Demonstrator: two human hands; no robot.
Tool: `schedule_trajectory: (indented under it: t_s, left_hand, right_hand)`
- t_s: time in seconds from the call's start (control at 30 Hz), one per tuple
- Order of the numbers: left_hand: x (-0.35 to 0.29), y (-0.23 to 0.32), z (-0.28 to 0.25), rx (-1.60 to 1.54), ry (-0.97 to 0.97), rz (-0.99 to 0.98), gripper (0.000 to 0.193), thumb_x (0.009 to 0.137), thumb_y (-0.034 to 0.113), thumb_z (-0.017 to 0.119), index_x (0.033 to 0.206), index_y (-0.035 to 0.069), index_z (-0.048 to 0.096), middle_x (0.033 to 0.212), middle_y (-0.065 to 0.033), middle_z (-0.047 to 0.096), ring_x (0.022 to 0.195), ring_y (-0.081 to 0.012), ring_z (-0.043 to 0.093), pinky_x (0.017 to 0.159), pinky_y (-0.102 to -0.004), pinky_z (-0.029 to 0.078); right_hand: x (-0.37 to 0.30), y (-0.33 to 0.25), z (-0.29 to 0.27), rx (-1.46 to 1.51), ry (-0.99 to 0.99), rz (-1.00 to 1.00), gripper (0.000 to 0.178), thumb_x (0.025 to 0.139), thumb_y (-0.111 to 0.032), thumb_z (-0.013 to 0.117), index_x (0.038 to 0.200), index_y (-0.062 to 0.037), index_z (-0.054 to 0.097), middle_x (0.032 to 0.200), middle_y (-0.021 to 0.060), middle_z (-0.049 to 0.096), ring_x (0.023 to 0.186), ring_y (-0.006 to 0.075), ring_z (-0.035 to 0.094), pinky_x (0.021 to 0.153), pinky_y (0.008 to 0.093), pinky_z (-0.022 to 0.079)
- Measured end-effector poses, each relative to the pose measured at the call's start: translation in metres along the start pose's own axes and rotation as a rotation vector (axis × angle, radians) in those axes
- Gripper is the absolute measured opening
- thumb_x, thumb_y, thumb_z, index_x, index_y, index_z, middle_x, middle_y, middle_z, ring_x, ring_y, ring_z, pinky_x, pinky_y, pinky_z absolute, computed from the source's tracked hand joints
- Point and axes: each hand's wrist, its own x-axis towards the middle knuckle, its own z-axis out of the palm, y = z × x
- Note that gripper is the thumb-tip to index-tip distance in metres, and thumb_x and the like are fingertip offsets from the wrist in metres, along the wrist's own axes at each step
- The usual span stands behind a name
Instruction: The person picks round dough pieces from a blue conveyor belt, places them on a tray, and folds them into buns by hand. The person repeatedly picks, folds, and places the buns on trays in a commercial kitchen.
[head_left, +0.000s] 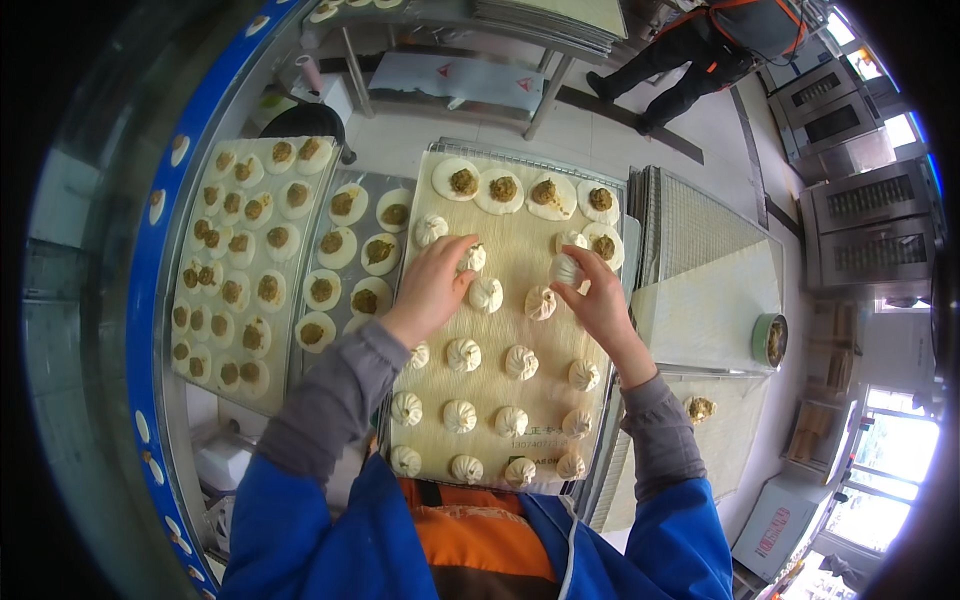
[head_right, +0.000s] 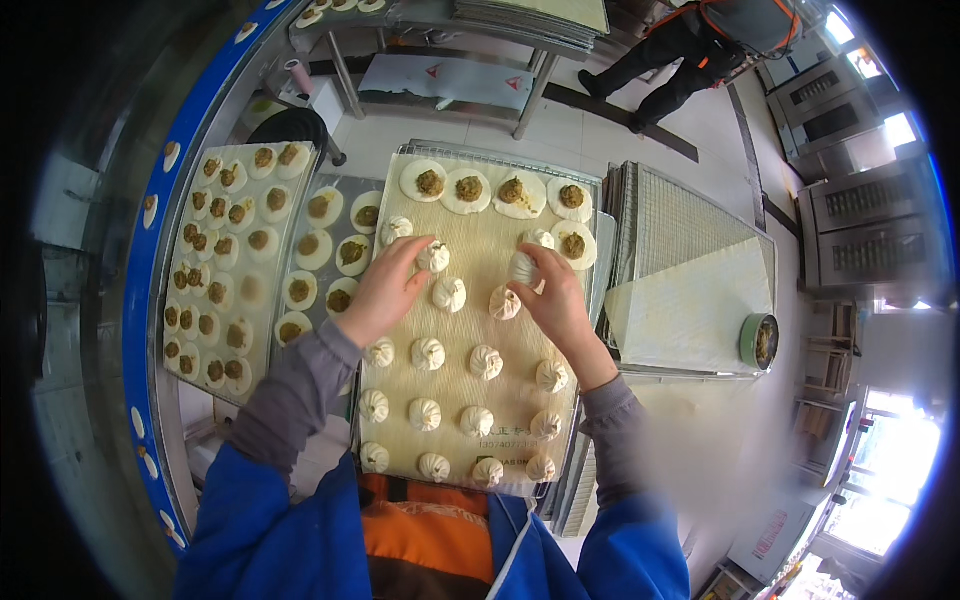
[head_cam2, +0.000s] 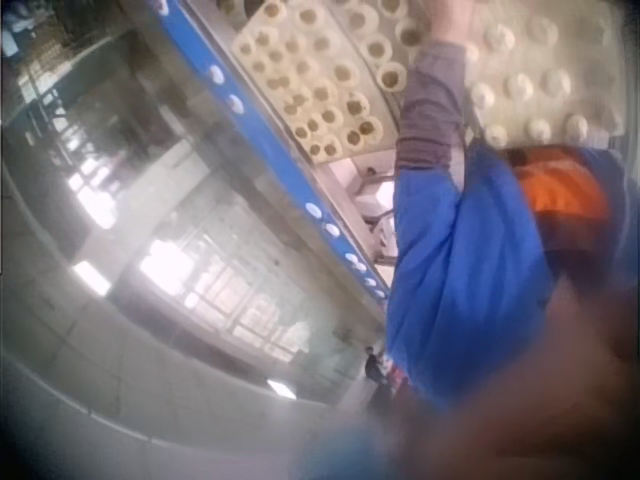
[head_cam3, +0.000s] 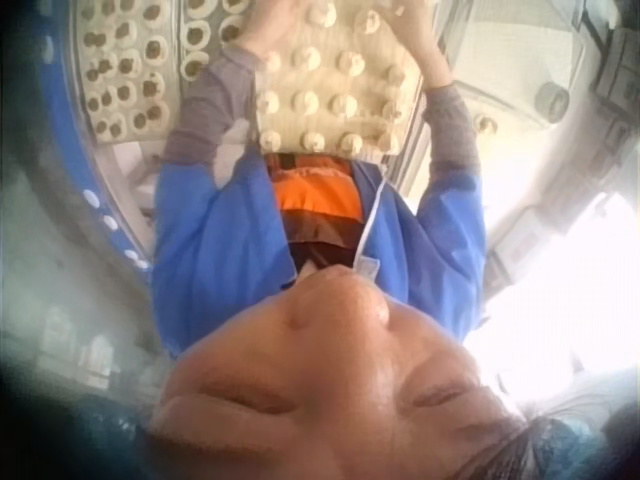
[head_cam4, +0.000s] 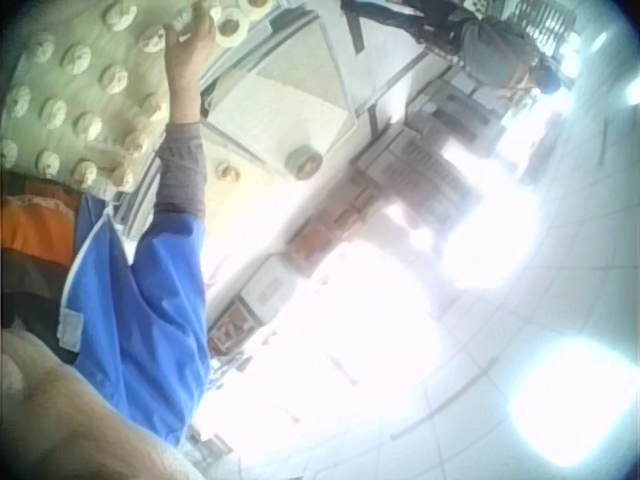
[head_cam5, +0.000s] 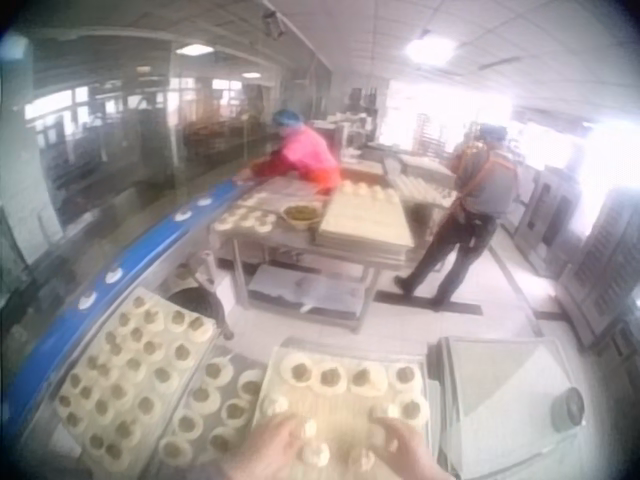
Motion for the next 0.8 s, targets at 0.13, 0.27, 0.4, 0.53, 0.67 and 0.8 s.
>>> schedule_trajectory:
  t_s: [0.13, 0.27, 0.4, 0.53, 0.67, 0.8]
  left_hand:
    - [0.039, -0.018, 0.013, 0.434, -0.163, 0.238, 0.046, 0.091, 0.004, 0.054, 0.137, 0.010, 0.057, 0.137, -0.0141, 0.057, 0.126, -0.0354, 0.054, 0.110, -0.0468, 0.038]
    - [0.063, -0.023, 0.015, 0.607, -0.430, 0.352, 0.037, 0.089, 0.007, 0.056, 0.125, 0.013, 0.066, 0.126, -0.0100, 0.061, 0.118, -0.0287, 0.057, 0.101, -0.0417, 0.045]
    - [0.075, -0.019, 0.002, 0.543, -0.475, 0.408, 0.031, 0.086, 0.005, 0.063, 0.117, 0.010, 0.068, 0.115, -0.0113, 0.061, 0.112, -0.0308, 0.060, 0.097, -0.0435, 0.048]
    - [0.094, -0.017, -0.006, 0.280, -0.522, 0.150, 0.040, 0.083, 0.016, 0.077, 0.120, 0.007, 0.065, 0.114, -0.0111, 0.060, 0.108, -0.0319, 0.061, 0.095, -0.0413, 0.050]
    - [0.103, -0.008, 0.013, 0.291, -0.443, 0.148, 0.050, 0.081, 0.018, 0.079, 0.126, 0.006, 0.061, 0.120, -0.0119, 0.058, 0.112, -0.0300, 0.059, 0.096, -0.0409, 0.049]
    - [0.102, 0.012, 0.029, 0.534, -0.381, 0.175, 0.059, 0.080, 0.024, 0.081, 0.131, 0.005, 0.059, 0.125, -0.0141, 0.057, 0.115, -0.0321, 0.057, 0.098, -0.0436, 0.049]
  right_hand:
    - [-0.008, 0.024, -0.012, 0.012, 0.046, 0.086, 0.054, 0.079, -0.012, 0.083, 0.127, -0.0032, 0.062, 0.119, 0.0139, 0.067, 0.102, 0.0277, 0.067, 0.084, 0.0364, 0.055]
    - [-0.030, 0.055, -0.036, 0.069, 0.121, 0.180, 0.053, 0.080, -0.010, 0.082, 0.128, -0.0039, 0.062, 0.118, 0.0133, 0.069, 0.099, 0.0246, 0.068, 0.084, 0.0350, 0.056]
    - [-0.056, 0.087, -0.053, 0.148, 0.172, 0.340, 0.053, 0.081, -0.007, 0.080, 0.131, -0.0038, 0.061, 0.116, 0.0108, 0.070, 0.100, 0.0176, 0.068, 0.086, 0.0320, 0.056]
    - [-0.071, 0.102, -0.054, 0.203, 0.186, 0.396, 0.051, 0.083, -0.007, 0.079, 0.131, -0.0041, 0.062, 0.116, 0.0103, 0.070, 0.100, 0.0167, 0.068, 0.087, 0.0307, 0.056]
    - [-0.077, 0.102, -0.049, 0.246, 0.184, 0.381, 0.051, 0.083, -0.007, 0.078, 0.131, -0.0051, 0.062, 0.114, 0.0105, 0.070, 0.098, 0.0176, 0.068, 0.086, 0.0314, 0.056]
    - [-0.081, 0.098, -0.055, 0.171, 0.115, 0.363, 0.052, 0.081, -0.009, 0.080, 0.130, -0.0054, 0.062, 0.113, 0.0120, 0.070, 0.098, 0.0203, 0.068, 0.085, 0.0326, 0.056]
